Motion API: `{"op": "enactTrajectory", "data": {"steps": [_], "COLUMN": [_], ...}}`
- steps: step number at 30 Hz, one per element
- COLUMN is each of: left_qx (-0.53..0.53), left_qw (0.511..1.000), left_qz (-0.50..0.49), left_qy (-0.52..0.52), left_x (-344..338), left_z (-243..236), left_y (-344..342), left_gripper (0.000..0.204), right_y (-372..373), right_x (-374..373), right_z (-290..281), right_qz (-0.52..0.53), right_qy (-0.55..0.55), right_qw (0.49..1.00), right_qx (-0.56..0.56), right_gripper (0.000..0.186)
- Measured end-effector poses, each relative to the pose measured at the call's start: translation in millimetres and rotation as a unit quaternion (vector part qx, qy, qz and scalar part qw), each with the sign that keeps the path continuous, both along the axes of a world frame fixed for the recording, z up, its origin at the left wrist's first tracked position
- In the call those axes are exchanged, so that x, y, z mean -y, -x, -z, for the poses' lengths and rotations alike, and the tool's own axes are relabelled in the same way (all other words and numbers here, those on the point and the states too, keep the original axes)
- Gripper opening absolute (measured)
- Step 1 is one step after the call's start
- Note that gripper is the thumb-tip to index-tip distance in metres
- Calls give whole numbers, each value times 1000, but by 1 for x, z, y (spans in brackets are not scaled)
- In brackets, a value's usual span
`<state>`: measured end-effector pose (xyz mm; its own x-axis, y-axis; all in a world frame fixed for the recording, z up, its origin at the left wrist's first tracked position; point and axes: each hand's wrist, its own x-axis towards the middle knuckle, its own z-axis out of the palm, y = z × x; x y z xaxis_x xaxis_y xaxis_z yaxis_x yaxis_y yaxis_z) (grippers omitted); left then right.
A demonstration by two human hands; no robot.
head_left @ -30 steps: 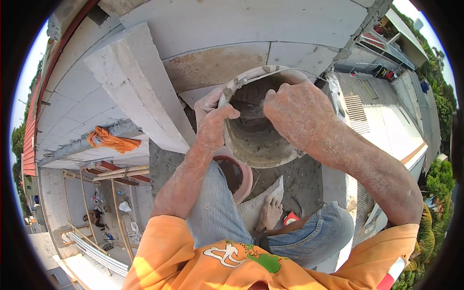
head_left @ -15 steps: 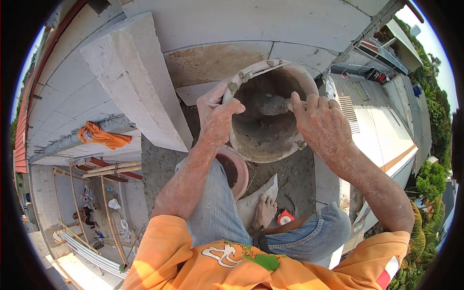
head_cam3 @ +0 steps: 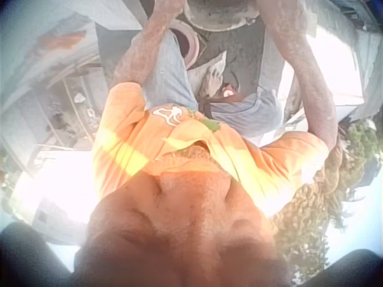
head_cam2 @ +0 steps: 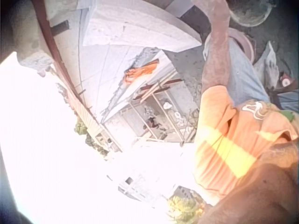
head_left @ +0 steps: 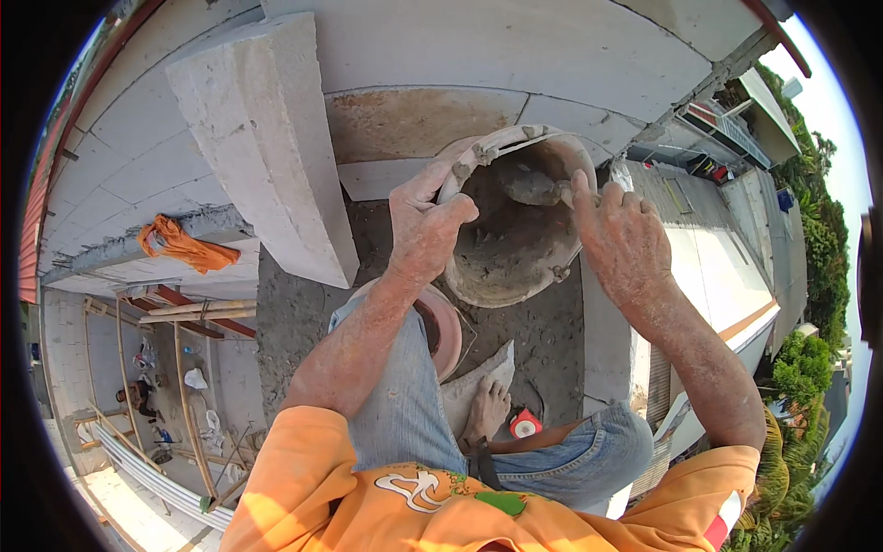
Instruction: The person holds a bucket of mortar with one hand and repeatedly scoops mortar using a trowel to apply and smooth it onto the concrete wall.
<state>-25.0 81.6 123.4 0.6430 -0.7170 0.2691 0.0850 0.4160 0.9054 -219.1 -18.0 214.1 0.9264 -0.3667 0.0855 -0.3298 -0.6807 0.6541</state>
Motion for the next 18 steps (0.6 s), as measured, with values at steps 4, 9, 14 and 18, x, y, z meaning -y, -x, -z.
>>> {"op": "enactTrajectory", "data": {"steps": [4,9,14,18], "left_qx": [-10,42,27,30], "left_qw": [1000,999,997,999], "left_qz": [6,-9,7,16], "left_qy": [-17,-31,-67,-30], "left_x": [-5,-7,-8,-8], "left_z": [2,9,1,0], "left_y": [-6,-2,1,-2], "left_gripper": [56,56,63,64], "right_y": [-7,15,9,-1], "right_x": [-10,-21,-2,-13], "right_z": [29,40,12,28], "right_qz": [61,54,65,50], "right_qy": [-17,-105,-101,-1], "right_qw": [995,986,993,998], "right_qx": [-75,-117,-21,-45], "right_gripper": [58,57,57,52]}}
